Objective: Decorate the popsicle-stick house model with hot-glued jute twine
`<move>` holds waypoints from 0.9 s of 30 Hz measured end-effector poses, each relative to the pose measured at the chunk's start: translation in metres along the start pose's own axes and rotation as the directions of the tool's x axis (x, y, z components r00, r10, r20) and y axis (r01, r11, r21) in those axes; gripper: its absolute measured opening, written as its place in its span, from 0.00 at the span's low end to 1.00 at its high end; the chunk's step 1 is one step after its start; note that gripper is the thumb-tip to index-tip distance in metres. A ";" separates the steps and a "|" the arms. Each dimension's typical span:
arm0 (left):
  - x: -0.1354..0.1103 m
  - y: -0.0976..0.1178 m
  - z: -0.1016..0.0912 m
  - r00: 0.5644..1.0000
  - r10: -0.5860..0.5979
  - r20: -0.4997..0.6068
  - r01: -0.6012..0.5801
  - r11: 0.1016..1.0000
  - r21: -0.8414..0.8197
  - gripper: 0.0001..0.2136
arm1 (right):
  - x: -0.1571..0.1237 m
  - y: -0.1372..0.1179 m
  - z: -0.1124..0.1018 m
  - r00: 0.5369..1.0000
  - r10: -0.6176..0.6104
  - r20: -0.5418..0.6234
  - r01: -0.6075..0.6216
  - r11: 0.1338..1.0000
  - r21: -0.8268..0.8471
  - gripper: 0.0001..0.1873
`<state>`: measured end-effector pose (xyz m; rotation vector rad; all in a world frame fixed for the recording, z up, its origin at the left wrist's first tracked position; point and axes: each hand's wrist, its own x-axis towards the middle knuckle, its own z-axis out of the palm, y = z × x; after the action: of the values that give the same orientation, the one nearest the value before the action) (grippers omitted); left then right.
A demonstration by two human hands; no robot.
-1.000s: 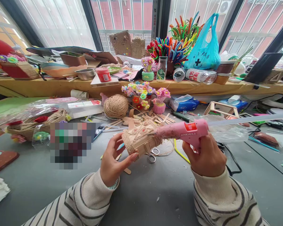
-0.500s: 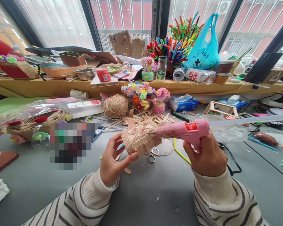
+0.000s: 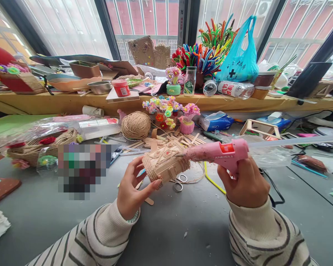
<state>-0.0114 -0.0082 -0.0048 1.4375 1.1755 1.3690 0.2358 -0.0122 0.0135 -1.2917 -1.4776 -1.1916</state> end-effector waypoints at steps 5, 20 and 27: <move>-0.001 0.001 0.000 1.000 0.001 -0.003 -0.001 1.000 -0.001 0.32 | -0.002 0.002 0.002 1.000 0.025 0.004 -0.026 1.000 0.010 0.12; 0.000 0.002 0.000 1.000 -0.004 -0.019 0.005 1.000 0.008 0.32 | 0.000 0.002 -0.001 0.999 0.043 0.019 -0.043 0.999 0.015 0.11; -0.001 0.002 0.000 1.000 0.005 -0.029 -0.005 1.000 0.020 0.31 | 0.000 0.001 -0.002 0.999 0.038 0.009 -0.038 0.999 -0.007 0.13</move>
<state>-0.0116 -0.0098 -0.0030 1.4401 1.2084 1.3891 0.2371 -0.0142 0.0140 -1.3261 -1.4502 -1.1683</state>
